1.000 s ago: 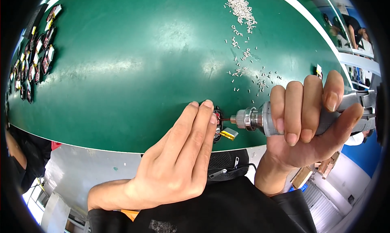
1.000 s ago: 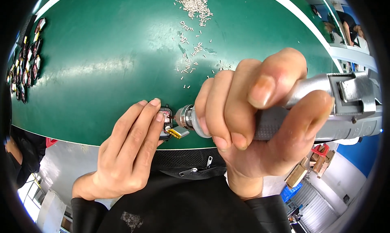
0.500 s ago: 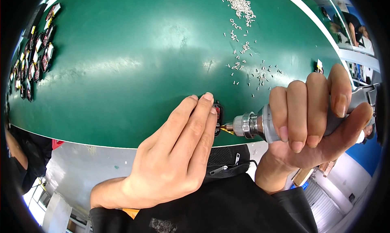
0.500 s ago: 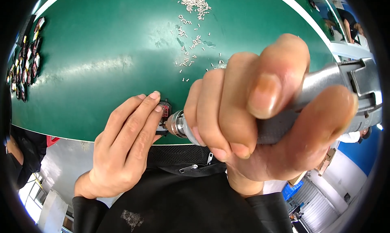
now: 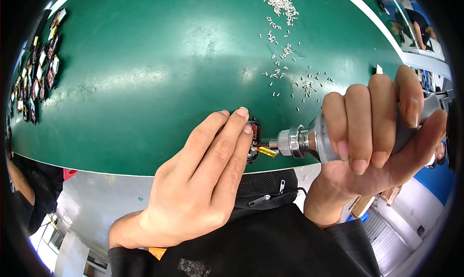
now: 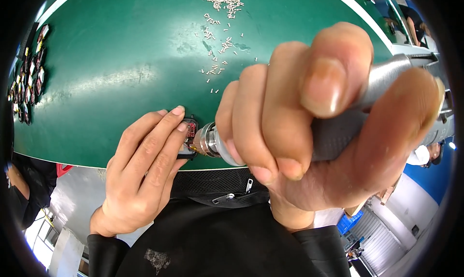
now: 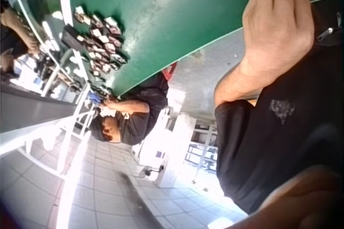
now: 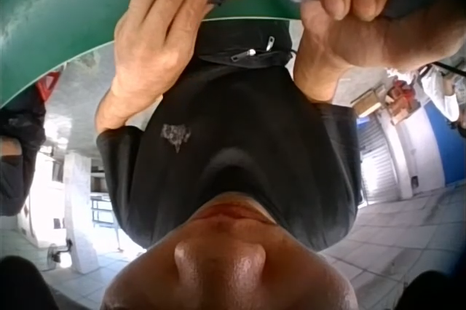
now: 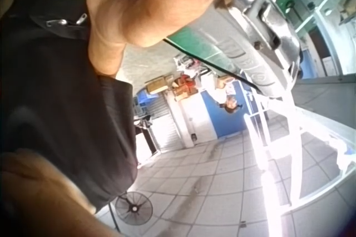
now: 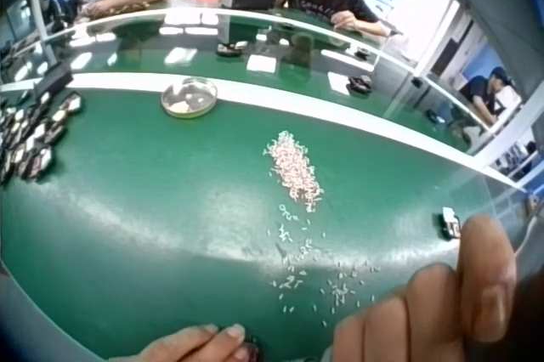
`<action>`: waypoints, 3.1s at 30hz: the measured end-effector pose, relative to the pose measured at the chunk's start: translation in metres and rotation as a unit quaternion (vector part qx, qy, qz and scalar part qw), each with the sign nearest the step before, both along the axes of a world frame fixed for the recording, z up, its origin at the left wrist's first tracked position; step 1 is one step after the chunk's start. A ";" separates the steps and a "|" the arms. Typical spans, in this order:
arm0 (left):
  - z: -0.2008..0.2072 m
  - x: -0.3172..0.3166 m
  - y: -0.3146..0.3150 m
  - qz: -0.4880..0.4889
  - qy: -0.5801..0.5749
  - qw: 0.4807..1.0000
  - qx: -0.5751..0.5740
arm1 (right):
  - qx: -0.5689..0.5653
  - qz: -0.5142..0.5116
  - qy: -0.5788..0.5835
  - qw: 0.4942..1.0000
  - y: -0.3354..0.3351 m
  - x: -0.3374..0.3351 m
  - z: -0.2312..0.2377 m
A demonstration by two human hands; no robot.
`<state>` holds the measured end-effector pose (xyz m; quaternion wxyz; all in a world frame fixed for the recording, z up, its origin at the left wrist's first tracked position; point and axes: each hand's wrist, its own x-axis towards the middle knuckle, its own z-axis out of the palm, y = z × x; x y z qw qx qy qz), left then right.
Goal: Use an electric screwdriver to secure components and assemble electronic devices at a factory workstation.
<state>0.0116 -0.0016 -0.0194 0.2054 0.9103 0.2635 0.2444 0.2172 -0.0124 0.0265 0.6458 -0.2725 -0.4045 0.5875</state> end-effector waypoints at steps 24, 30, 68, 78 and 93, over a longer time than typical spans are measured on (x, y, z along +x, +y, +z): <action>-0.008 0.002 -0.006 0.013 -0.034 0.999 -0.003 | -0.037 -0.066 0.245 0.967 -0.016 -0.017 -0.022; -0.007 0.002 -0.006 0.010 -0.041 0.999 -0.017 | -0.031 -0.068 0.234 0.969 -0.016 -0.014 -0.021; -0.010 0.000 -0.006 0.010 -0.042 0.999 -0.025 | -0.034 -0.063 0.214 0.974 -0.011 -0.008 -0.019; -0.013 0.002 -0.007 0.021 -0.038 0.999 0.025 | 0.017 -0.082 0.033 0.996 -0.006 -0.002 -0.005; -0.014 0.004 -0.006 0.020 -0.045 0.998 0.033 | 0.006 -0.031 -0.028 0.999 -0.002 0.004 -0.008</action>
